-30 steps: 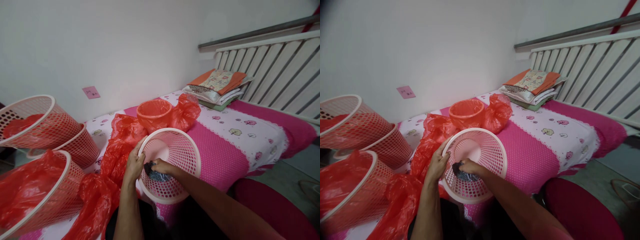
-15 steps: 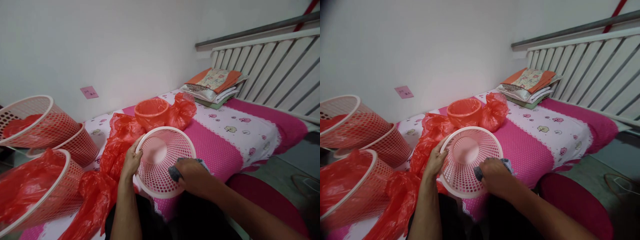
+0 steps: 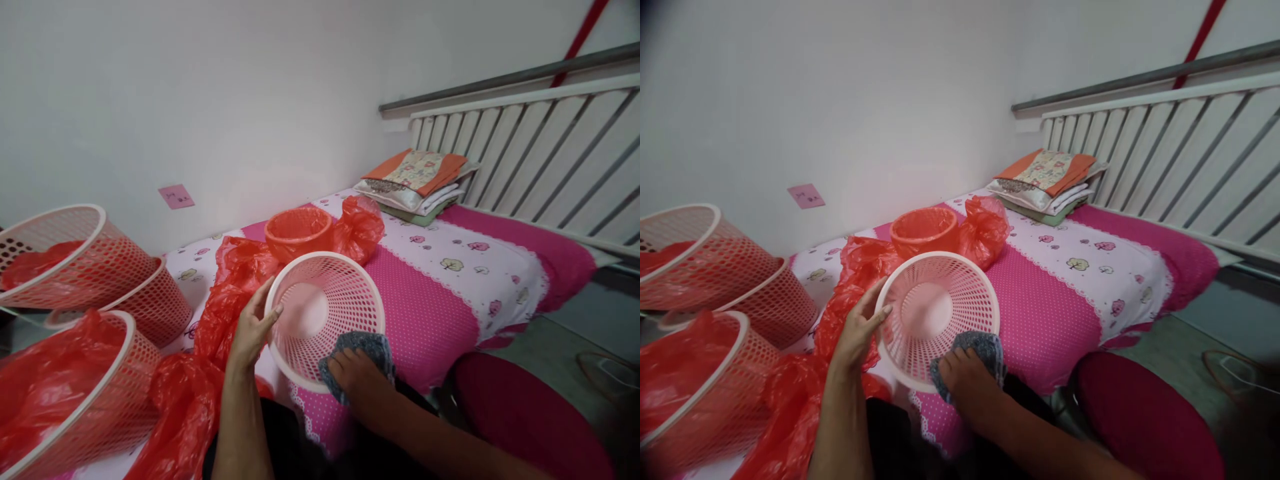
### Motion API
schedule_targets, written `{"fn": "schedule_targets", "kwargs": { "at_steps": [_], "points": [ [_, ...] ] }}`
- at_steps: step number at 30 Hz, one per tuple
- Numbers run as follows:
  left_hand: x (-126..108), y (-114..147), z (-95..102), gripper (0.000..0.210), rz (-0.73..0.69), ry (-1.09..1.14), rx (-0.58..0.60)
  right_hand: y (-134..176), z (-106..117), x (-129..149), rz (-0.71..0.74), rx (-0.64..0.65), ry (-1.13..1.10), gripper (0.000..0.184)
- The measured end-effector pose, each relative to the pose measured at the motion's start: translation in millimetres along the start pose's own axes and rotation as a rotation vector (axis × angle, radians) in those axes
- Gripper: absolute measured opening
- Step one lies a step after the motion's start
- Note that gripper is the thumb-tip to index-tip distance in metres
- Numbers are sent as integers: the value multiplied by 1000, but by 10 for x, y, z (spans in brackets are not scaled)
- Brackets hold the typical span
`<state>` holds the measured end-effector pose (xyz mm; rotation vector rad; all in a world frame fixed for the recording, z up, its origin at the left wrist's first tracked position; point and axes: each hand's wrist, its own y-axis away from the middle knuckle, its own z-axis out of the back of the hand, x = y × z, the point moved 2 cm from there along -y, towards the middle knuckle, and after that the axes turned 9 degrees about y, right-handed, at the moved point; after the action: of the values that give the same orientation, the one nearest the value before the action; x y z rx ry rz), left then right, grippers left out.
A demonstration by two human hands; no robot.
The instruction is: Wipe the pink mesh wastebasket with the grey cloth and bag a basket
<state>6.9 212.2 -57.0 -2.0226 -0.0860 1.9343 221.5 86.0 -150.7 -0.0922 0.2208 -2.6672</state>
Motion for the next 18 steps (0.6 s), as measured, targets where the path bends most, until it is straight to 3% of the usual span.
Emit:
{"fn": "schedule_targets", "kwargs": {
  "at_steps": [2, 6, 8, 11, 15, 18],
  "points": [
    [-54, 32, -62, 82, 6, 21, 49, -103, 143, 91, -75, 20, -86, 20],
    [-67, 62, -210, 85, -41, -37, 115, -347, 401, 318, -167, 16, -228, 42],
    [-30, 56, -230, 83, -93, -84, 55, -424, 470, 428, -167, 13, -276, 48],
    [50, 45, -171, 77, -85, -98, -55, -441, 495, 480, -97, 11, -421, 42],
    [97, 55, -53, 79, 31, 32, -35, -508, 523, 149, -57, 17, -730, 28],
    [60, 64, -13, 81, 57, 103, -25, -809, 527, -281, -276, -142, -896, 33]
  ]
}}
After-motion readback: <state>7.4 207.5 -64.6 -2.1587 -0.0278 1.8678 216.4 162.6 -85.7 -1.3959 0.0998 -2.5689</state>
